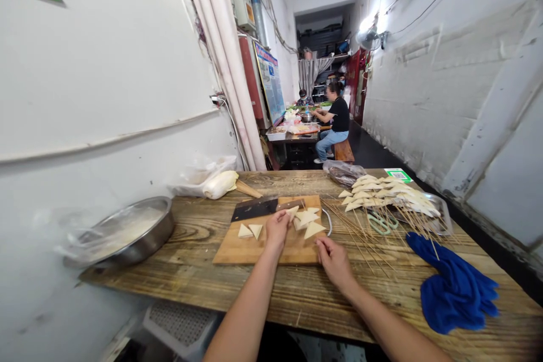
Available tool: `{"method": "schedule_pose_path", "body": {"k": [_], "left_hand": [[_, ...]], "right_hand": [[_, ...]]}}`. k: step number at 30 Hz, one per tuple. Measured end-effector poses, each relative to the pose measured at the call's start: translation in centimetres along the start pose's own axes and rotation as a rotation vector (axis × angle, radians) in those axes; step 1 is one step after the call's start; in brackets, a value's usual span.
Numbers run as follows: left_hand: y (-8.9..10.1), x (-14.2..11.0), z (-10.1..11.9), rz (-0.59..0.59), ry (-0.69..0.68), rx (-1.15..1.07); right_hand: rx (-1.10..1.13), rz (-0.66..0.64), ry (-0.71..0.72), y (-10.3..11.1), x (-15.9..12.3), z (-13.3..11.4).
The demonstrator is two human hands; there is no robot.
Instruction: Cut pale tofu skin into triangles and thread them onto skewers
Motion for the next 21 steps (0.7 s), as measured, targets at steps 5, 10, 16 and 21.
{"method": "schedule_pose_path", "body": {"k": [5,10,16,21], "left_hand": [[1.1,-0.9,-1.0,-0.066,0.305,-0.408],[1.5,-0.6,-1.4,-0.099,0.393,-0.543],[1.4,-0.5,-2.0,-0.041,0.502,-0.566],[1.3,-0.9,-2.1,0.009,0.57,-0.519]], "right_hand": [[-0.165,-0.136,0.154,-1.1,-1.1,-1.4],[-0.213,-0.221,0.221,-1.9,-1.9,-2.1],[-0.224,-0.251,0.237,-2.1,-2.2,-2.1],[-0.25,-0.277,0.22,-2.3,-2.4,-1.9]]}}
Point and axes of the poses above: each hand's wrist, its own x-axis towards the middle knuckle, its own y-axis out of the back of the hand, z = x × y, the point moved 9 cm from there along x, towards the middle knuckle, and after that the axes turned 8 degrees about z, right-handed, at the moved point
